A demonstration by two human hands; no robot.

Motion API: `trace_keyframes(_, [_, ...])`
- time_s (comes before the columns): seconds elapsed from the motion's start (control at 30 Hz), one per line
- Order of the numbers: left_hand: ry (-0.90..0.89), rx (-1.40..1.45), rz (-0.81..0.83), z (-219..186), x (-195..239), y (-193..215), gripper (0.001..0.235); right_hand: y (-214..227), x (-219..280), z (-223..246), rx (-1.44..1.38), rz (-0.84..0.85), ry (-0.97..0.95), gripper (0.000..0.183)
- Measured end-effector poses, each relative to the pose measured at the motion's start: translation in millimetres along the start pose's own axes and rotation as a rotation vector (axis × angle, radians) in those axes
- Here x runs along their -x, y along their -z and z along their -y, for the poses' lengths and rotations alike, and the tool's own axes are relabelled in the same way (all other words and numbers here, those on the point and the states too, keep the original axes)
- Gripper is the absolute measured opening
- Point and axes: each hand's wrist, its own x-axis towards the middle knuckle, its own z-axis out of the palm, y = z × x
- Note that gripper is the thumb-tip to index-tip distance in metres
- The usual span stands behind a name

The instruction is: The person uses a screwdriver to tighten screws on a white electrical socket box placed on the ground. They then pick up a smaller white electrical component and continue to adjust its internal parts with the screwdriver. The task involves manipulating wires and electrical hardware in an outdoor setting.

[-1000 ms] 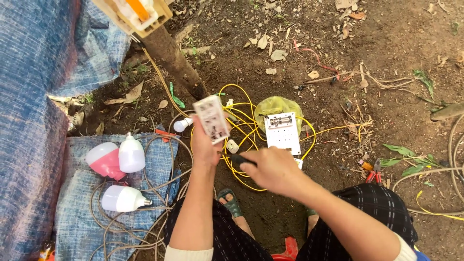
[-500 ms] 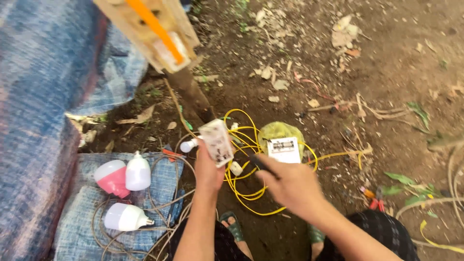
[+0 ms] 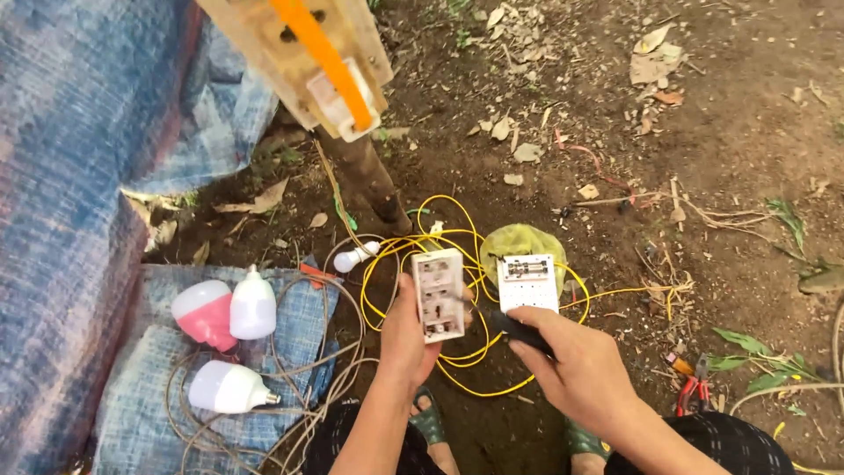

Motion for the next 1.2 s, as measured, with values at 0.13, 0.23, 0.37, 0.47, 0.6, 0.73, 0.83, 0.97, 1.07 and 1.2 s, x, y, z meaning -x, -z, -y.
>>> trace_keyframes(0.13, [0.13, -0.084, -0.111, 7.1, -9.9, -1.7, 0.062, -20.6, -10.2, 6.5, 0.253, -0.232, 0.26, 0.036])
trace_keyframes(0.23, [0.103, -0.104, -0.076, 7.9, -14.6, 4.1, 0.062, -23.0, -10.7, 14.0, 0.336, -0.195, 0.292, 0.033])
trace_keyframes(0.37, [0.104, -0.083, 0.031, -10.9, -8.1, 2.7, 0.063, -24.5, -6.3, 22.0, 0.28, -0.074, 0.256, 0.032])
trace_keyframes(0.47, [0.118, 0.038, -0.037, -5.9, -14.5, 7.0, 0.062, -11.3, -18.0, 21.6, 0.222, -0.179, 0.234, 0.032])
trace_keyframes(0.6, [0.133, 0.0, 0.04, 6.7, -17.2, 5.3, 0.059, -19.2, -18.2, 24.7, 0.257, -0.254, 0.241, 0.03])
trace_keyframes(0.73, [0.118, -0.147, -0.073, 5.8, -22.0, 0.3, 0.061, -47.1, -7.1, 15.2, 0.384, -0.028, 0.232, 0.027])
trace_keyframes(0.83, [-0.005, -0.206, -0.096, 5.0, -31.8, 8.4, 0.062, -40.5, -9.4, 8.1, 0.354, 0.118, 0.116, 0.027])
trace_keyframes(0.97, [-0.245, -0.365, 0.018, 23.5, -64.0, 46.2, 0.067, 33.2, -16.7, 33.1, -0.166, 0.0, -0.196, 0.037])
trace_keyframes(1.07, [-0.368, -0.468, 0.032, 31.5, -78.9, 57.6, 0.075, 55.1, -24.0, 6.8, -0.598, -0.429, -0.118, 0.041])
trace_keyframes(1.2, [-0.913, -1.452, -0.096, 15.0, -53.3, 32.0, 0.1, 66.5, -18.3, -36.2, -0.884, -0.551, -0.052, 0.046])
